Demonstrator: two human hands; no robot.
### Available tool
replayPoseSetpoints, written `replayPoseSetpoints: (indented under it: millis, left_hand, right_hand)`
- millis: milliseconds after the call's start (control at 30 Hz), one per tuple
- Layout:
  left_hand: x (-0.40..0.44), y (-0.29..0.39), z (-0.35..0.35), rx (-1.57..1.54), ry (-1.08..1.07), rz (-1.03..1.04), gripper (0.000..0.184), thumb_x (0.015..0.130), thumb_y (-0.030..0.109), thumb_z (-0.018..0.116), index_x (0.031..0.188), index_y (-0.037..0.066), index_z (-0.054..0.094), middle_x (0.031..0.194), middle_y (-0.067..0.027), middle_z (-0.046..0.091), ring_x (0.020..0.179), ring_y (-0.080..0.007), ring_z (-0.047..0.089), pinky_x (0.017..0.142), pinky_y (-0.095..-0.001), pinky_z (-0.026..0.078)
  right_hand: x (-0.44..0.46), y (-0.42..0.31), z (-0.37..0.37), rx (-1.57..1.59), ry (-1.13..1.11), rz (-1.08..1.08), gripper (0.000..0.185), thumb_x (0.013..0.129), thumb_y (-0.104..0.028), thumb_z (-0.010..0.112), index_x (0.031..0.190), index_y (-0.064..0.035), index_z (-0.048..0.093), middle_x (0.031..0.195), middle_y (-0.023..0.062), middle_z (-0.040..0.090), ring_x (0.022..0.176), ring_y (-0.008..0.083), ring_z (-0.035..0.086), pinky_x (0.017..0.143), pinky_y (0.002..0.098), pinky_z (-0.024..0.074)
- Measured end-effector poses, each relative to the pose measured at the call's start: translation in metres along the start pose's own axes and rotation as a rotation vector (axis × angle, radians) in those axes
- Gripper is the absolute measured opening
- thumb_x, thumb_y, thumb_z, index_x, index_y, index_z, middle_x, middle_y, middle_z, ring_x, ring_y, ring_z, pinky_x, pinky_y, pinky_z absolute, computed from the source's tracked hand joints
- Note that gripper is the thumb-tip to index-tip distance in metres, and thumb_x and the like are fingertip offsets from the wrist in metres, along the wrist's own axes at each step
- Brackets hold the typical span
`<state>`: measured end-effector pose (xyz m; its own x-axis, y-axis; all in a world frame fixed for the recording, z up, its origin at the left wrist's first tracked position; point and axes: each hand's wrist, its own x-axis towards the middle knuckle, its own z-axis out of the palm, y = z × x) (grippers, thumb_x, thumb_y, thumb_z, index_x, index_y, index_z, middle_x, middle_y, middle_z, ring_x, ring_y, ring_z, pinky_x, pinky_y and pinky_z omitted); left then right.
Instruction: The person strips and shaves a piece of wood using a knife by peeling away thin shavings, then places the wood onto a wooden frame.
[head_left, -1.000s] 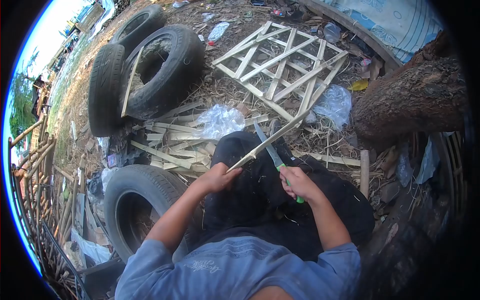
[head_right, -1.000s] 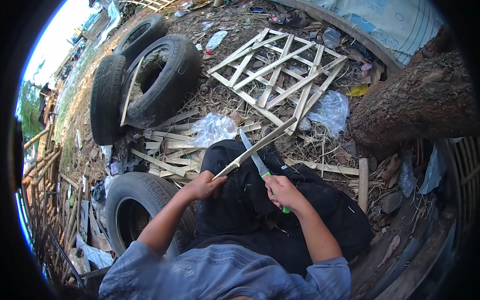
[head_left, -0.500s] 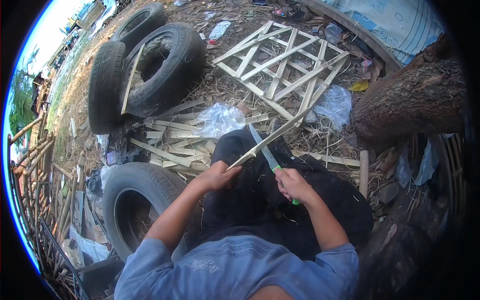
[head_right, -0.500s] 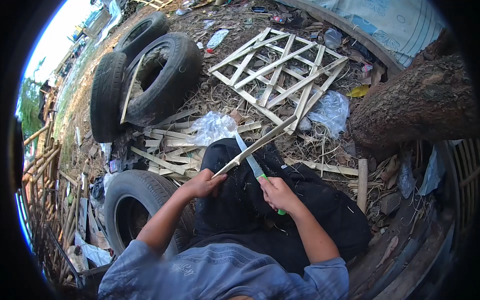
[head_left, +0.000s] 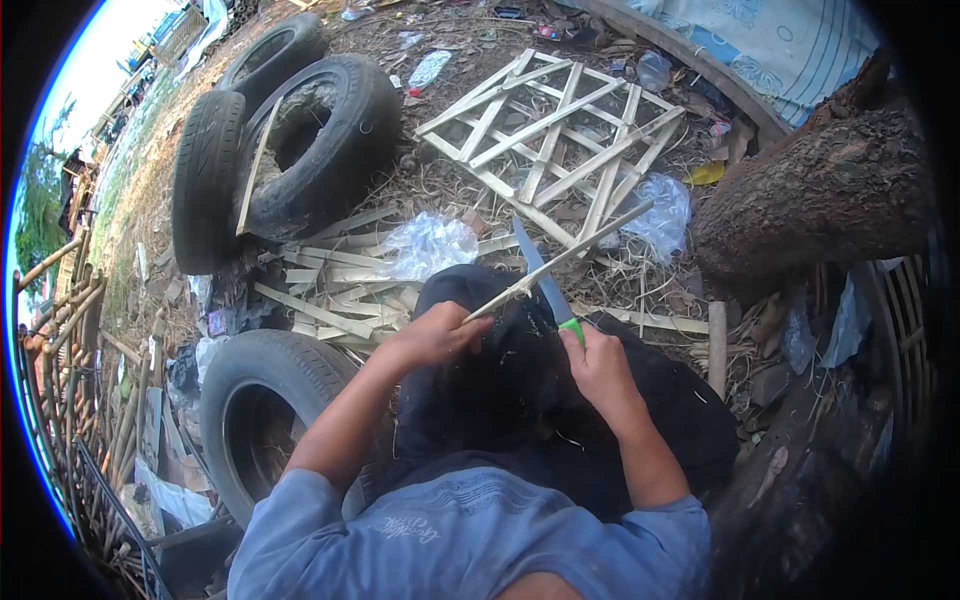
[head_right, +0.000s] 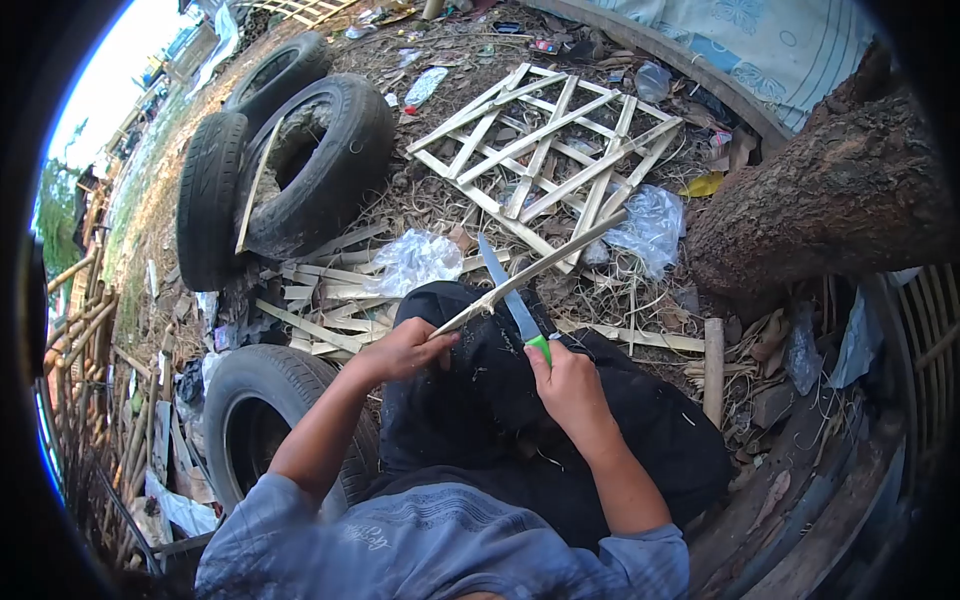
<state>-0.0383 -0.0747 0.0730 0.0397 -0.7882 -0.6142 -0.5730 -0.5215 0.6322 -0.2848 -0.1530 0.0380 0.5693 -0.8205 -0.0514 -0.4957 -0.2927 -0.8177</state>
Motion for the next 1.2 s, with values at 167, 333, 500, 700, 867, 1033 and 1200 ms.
replayPoseSetpoints:
  millis: [167, 333, 500, 700, 867, 1033, 1200]
  left_hand:
    - [-0.016, 0.009, -0.003, 0.18, 0.338, 0.121, 0.039, 0.09, 0.04, 0.06, 0.098, 0.002, 0.064, 0.082, -0.0176, 0.065, 0.079, -0.0302, 0.064, 0.07, -0.0407, 0.049]
    - [-0.047, -0.022, -0.026, 0.48, 0.38, 0.066, 0.039, 0.089, 0.039, 0.06, 0.098, 0.002, 0.064, 0.083, -0.0203, 0.065, 0.082, -0.0373, 0.063, 0.072, -0.0462, 0.047]
    - [-0.039, -0.056, -0.012, 0.381, 0.269, 0.113, 0.036, 0.095, 0.03, 0.054, 0.084, -0.003, 0.061, 0.063, -0.0224, 0.055, 0.059, -0.0359, 0.056, 0.06, -0.0451, 0.042]
    - [-0.029, -0.065, 0.005, 0.194, 0.236, 0.067, 0.04, 0.096, 0.031, 0.053, 0.081, -0.005, 0.059, 0.057, -0.0191, 0.05, 0.052, -0.0236, 0.045, 0.056, -0.0398, 0.04]
    - [-0.026, -0.06, 0.001, 0.223, 0.197, -0.001, 0.038, 0.095, 0.033, 0.054, 0.088, -0.004, 0.063, 0.068, -0.0235, 0.058, 0.063, -0.0351, 0.057, 0.064, -0.0416, 0.044]
    - [-0.024, -0.064, 0.008, 0.252, 0.27, 0.041, 0.04, 0.094, 0.034, 0.055, 0.084, -0.004, 0.062, 0.064, -0.0232, 0.056, 0.059, -0.0362, 0.055, 0.06, -0.0425, 0.044]
    - [-0.021, -0.066, 0.008, 0.232, 0.247, 0.017, 0.042, 0.094, 0.034, 0.056, 0.081, -0.006, 0.06, 0.062, -0.0228, 0.055, 0.056, -0.0336, 0.051, 0.059, -0.042, 0.043]
  right_hand:
    - [0.009, 0.025, -0.011, 0.409, -0.146, 0.187, 0.041, 0.099, -0.034, 0.048, 0.072, -0.0026, 0.049, 0.048, 0.0094, 0.047, 0.038, 0.0244, 0.047, 0.039, 0.0354, 0.0381]
    - [0.014, 0.033, -0.018, 0.664, -0.278, 0.401, 0.044, 0.1, -0.039, 0.043, 0.069, -0.0084, 0.043, 0.049, -0.0009, 0.042, 0.033, 0.0072, 0.041, 0.031, 0.0247, 0.0315]
    - [0.014, 0.046, -0.005, 0.368, -0.198, 0.254, 0.041, 0.099, -0.035, 0.047, 0.075, -0.0017, 0.053, 0.052, 0.0087, 0.053, 0.042, 0.0204, 0.055, 0.043, 0.0366, 0.0444]
    - [0.008, 0.031, -0.009, -0.381, 0.041, 0.109, 0.038, 0.096, -0.033, 0.048, 0.083, 0.0015, 0.06, 0.071, 0.0263, 0.063, 0.07, 0.04, 0.064, 0.059, 0.0465, 0.0488]
    - [0.015, 0.042, -0.005, 0.67, -0.394, 0.485, 0.042, 0.098, -0.037, 0.048, 0.076, -0.0015, 0.051, 0.051, 0.0094, 0.052, 0.037, 0.021, 0.052, 0.04, 0.0366, 0.0445]
    - [0.01, 0.045, 0.009, 0.082, -0.036, -0.075, 0.038, 0.096, -0.033, 0.052, 0.077, -0.0004, 0.055, 0.056, 0.0164, 0.06, 0.044, 0.0298, 0.058, 0.047, 0.04, 0.0491]
    - [0.004, 0.038, 0.014, -0.3, 0.117, -0.026, 0.036, 0.096, -0.032, 0.051, 0.079, -0.0004, 0.057, 0.064, 0.022, 0.063, 0.05, 0.0344, 0.061, 0.05, 0.0428, 0.0498]
